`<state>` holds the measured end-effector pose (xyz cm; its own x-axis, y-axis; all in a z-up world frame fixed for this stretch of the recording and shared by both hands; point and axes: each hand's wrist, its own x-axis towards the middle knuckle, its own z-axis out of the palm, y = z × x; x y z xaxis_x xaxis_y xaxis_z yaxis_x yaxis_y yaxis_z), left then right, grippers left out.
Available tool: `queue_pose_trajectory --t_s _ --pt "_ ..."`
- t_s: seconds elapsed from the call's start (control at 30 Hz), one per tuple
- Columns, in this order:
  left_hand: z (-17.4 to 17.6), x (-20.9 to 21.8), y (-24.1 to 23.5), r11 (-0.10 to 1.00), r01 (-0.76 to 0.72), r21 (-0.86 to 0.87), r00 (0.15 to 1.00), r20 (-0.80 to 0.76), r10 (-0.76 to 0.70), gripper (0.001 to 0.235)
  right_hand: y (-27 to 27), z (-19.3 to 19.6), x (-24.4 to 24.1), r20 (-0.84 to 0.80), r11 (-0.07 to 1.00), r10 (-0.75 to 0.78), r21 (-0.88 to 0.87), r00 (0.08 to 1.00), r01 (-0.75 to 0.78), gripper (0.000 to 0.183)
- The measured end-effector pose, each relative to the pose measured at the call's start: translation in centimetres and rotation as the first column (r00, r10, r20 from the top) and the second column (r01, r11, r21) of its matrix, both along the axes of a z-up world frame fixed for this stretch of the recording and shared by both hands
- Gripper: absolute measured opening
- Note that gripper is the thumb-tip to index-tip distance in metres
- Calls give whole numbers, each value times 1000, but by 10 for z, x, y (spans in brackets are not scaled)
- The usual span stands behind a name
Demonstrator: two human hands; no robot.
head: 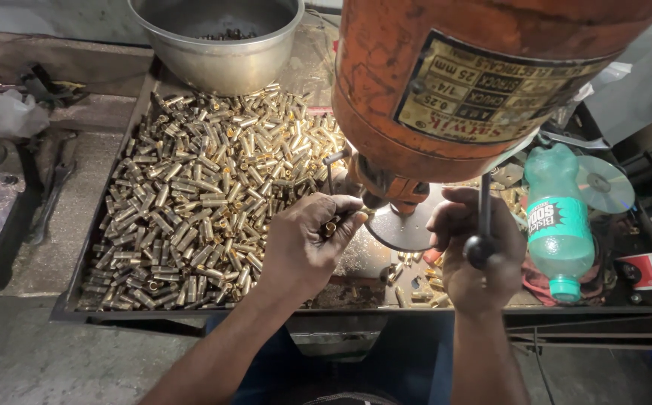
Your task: Polishing or deburring small metal tubes by holding them against a spinning disc.
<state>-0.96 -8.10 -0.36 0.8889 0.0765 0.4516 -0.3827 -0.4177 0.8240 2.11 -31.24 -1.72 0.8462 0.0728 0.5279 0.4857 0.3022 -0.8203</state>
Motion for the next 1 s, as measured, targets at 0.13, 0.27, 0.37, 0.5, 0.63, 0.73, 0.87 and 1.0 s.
queue_pose_trajectory --t_s 0.13,0.27,0.37,0.5,0.63,0.73,0.87,1.0 --pt "-3 -1 1 994 61 -93 998 38 -58 17 -3 -6 1 2 999 40 -5 999 -40 113" --pt "-3 -3 3 988 78 -134 996 63 -70 17 2 1 -2 -56 998 -48 -50 997 45 126" --pt "2 -4 6 981 59 -184 998 -6 -61 17 -5 -4 -2 -70 1000 1 -17 998 -2 123" --pt "-15 12 26 892 32 -451 974 -186 -129 19 -4 -3 0 -122 999 27 40 992 -22 122" --pt "2 19 54 567 -196 -800 897 -380 -226 27 -5 -5 2 -107 1000 -6 8 994 7 121" --pt "35 28 69 249 -293 -923 917 -345 -201 27 -5 -5 1 -65 1000 -9 -15 998 8 119" --pt "48 80 106 362 -258 -896 940 -319 -119 26 -3 -5 -1 -9 1000 24 5 1000 -24 115" --pt "78 180 161 423 -167 -891 986 -162 48 33 5 5 -5 -1 998 -43 -39 999 43 108"
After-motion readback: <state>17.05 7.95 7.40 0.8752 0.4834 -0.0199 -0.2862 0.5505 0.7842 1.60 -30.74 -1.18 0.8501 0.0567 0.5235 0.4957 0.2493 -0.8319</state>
